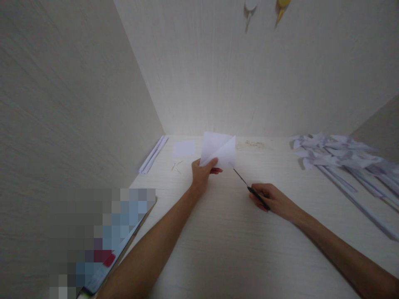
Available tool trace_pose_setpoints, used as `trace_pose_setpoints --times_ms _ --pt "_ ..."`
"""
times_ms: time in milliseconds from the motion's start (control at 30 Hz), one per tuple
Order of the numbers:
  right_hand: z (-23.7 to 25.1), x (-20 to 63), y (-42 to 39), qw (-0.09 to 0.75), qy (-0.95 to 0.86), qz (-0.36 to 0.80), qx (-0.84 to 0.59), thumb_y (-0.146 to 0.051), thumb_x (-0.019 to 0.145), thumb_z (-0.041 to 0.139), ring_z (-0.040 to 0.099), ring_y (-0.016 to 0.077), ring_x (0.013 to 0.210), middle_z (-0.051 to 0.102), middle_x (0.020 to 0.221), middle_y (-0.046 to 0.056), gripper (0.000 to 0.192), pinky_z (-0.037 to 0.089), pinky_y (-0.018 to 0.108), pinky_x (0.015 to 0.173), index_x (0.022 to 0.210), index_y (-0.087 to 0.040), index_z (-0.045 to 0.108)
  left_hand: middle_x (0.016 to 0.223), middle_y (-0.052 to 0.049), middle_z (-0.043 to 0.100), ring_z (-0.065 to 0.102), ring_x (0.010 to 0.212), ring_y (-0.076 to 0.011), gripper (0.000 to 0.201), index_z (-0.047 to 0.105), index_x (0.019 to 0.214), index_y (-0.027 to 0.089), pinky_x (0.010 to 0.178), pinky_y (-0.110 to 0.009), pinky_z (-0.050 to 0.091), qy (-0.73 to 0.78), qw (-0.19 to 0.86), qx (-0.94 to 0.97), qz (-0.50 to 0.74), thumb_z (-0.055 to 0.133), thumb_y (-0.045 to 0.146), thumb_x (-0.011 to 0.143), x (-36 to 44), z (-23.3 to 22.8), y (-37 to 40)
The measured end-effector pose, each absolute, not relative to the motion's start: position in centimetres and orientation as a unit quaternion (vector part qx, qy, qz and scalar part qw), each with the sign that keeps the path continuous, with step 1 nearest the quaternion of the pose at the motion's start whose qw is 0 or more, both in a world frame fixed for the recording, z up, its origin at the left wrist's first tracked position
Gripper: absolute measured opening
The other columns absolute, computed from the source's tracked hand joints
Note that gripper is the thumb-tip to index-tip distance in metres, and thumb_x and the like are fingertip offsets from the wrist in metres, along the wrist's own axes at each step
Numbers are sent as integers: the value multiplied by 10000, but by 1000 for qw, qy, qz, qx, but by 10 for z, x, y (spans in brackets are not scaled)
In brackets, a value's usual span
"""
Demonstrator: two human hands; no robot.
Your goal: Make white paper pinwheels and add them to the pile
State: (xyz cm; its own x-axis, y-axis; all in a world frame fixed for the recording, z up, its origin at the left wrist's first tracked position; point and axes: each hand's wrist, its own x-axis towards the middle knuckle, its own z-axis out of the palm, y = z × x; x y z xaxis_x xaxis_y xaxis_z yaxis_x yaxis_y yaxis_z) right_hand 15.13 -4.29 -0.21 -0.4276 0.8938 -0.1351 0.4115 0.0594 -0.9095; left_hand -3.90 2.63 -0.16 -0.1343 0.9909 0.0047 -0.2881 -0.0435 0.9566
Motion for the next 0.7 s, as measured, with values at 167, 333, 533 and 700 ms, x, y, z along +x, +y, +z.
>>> trace_pose_setpoints --times_ms 167,333,533,700 --pt "-1 151 -43 245 -687 495 -472 -439 750 467 300 57 418 339 453 -63 346 217 211 402 548 -187 344 562 -33 603 540 385 -96 289 565 672 77 377 -188 422 437 531 386 615 681 292 516 -39 -2 27" --pt "0 150 -43 240 -685 491 -481 -442 733 492 309 60 416 349 448 -62 352 226 212 402 541 -190 337 518 -21 590 537 381 -101 263 566 623 86 377 -193 427 440 537 412 590 679 302 526 -39 -2 25" --pt "-1 150 -43 245 -684 488 -484 -466 743 458 310 63 416 350 453 -59 356 222 213 399 547 -190 347 492 -23 586 530 368 -101 249 569 596 86 367 -193 418 433 550 416 580 685 294 523 -38 -1 23" --pt "-1 150 -43 239 -684 488 -486 -464 732 474 320 62 408 356 449 -58 362 224 213 396 533 -191 344 483 -24 585 531 367 -106 255 570 593 86 375 -201 420 437 550 415 579 688 299 517 -37 -1 24"
